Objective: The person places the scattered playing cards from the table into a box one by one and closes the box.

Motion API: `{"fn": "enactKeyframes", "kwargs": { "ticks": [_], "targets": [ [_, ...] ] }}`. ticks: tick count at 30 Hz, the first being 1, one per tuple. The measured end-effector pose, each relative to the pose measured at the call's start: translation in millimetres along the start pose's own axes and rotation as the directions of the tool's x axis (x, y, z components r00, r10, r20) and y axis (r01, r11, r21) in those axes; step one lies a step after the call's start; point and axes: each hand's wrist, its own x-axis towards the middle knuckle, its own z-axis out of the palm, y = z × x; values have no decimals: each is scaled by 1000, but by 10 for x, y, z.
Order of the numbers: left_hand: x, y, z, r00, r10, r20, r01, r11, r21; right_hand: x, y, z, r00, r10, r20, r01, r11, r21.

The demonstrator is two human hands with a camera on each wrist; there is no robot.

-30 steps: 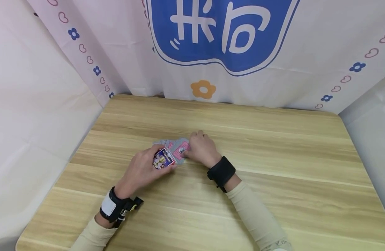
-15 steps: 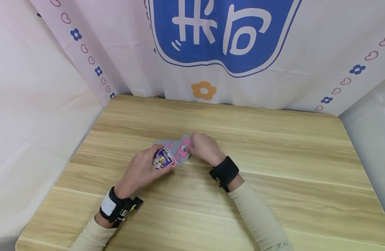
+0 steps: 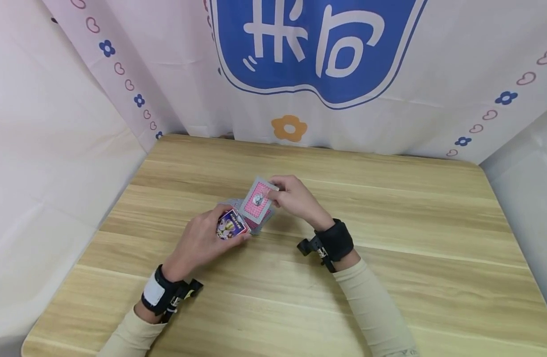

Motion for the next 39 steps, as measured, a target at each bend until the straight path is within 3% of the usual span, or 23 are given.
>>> {"fn": "enactKeyframes", "kwargs": {
  "ticks": [6,14,23,31,39],
  "targets": [
    [4,5,-8,1000,2,3,-2,1000,0,14,8,43,999,14,35,-14,1000,-4],
    [7,25,-14,1000,-3,-25,2,1000,-7,-2,38,219,997,-72,-17,70,995,-78],
    [-2,19,-28,998,0,-55,-1,1000,-11,-47,-25,406,985,-139,100,155,974,-168],
    [-4,36,-47,998,-1,-60,0,1000,-13,-97,-76,410,982,-187,-23,181,972,-151],
    [-9,30,-36,998,14,-65,-13,1000,9,-98,-60,465,973,-228,32,230,962,-150]
  ]
}}
